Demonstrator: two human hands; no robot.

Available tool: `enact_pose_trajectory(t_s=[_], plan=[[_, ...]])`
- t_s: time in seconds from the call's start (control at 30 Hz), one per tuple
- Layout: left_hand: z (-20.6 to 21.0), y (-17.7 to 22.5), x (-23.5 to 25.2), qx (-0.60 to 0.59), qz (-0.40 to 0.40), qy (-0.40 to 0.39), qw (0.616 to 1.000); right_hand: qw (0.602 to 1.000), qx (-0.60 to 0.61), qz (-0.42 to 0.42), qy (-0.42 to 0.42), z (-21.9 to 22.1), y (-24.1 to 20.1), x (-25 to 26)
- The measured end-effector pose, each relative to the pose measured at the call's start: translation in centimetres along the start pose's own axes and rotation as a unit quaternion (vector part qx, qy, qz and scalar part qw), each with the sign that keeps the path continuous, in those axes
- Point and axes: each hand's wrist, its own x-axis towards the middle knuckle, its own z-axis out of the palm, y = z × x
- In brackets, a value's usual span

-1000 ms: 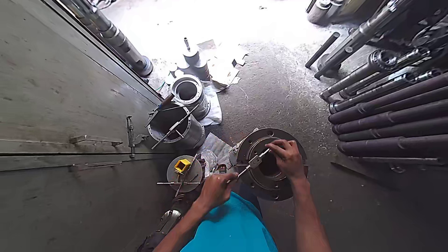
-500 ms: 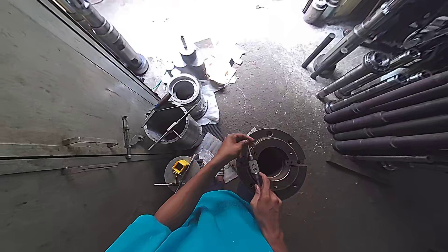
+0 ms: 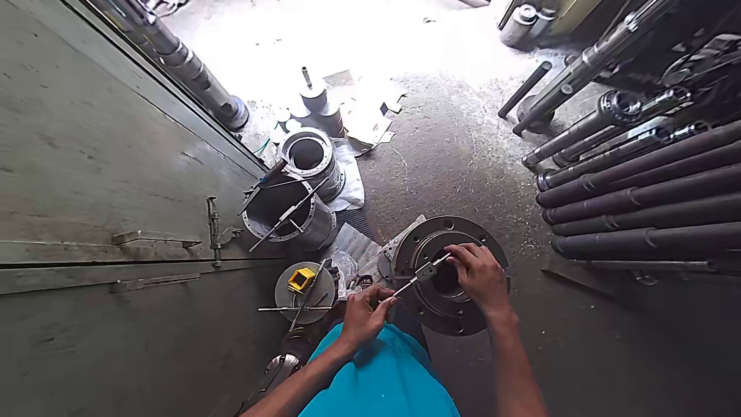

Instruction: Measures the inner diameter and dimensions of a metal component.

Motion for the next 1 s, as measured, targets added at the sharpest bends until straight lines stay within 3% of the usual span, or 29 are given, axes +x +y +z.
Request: enact_pose_trajectory(t_s=[0.13, 0.2, 0.27, 0.33, 0.4, 0.5, 0.57, 0.67, 0.77, 0.83, 0.93, 1.0], plan=[[0.0, 3.0, 5.1, -0.049, -0.064, 0.038, 0.996, 0.984, 0.051, 0.061, -0.160, -3.3, -0.7, -3.3], [0.5, 4.5, 9.6, -0.021, -0.073, -0.015, 0.997, 0.934, 0.166, 0.122, -0.290, -3.2, -2.3, -5.3], [2.2, 5.6, 13.8, 0.071, -0.036, -0.115, 0.990, 0.858, 0.334, 0.179, -0.346, -1.3, -5.1, -6.7], [4.1, 6.6, 16.3, 0.173, 0.038, -0.221, 0.959, 0.783, 0.485, 0.245, -0.302, 1.4, -8.5, -7.2], [6.3, 7.1, 17.6, 0.242, 0.082, -0.321, 0.912, 0.713, 0.598, 0.306, -0.200, 3.8, -12.4, -7.0], [9.0, 8.9, 18.4, 0.319, 0.089, -0.435, 0.837, 0.657, 0.658, 0.359, -0.087, 6.0, -15.9, -5.5], [8.7, 9.1, 18.7, 0.333, 0.093, -0.437, 0.830, 0.658, 0.658, 0.345, -0.122, 5.7, -15.2, -5.6], [5.2, 8.6, 18.3, 0.270, 0.074, -0.332, 0.901, 0.708, 0.601, 0.279, -0.245, 3.3, -10.4, -7.4], [0.9, 6.5, 16.3, 0.161, 0.014, -0.193, 0.968, 0.741, 0.570, 0.281, -0.215, 1.3, -6.6, -9.5], [0.3, 5.6, 15.1, 0.104, -0.045, -0.136, 0.984, 0.724, 0.593, 0.298, -0.187, 1.0, -5.7, -10.4], [2.6, 5.8, 16.4, 0.169, 0.034, -0.195, 0.966, 0.692, 0.627, 0.269, -0.236, 2.4, -7.3, -9.7], [5.3, 7.0, 18.2, 0.260, 0.097, -0.307, 0.910, 0.670, 0.651, 0.266, -0.237, 4.2, -10.6, -8.1]])
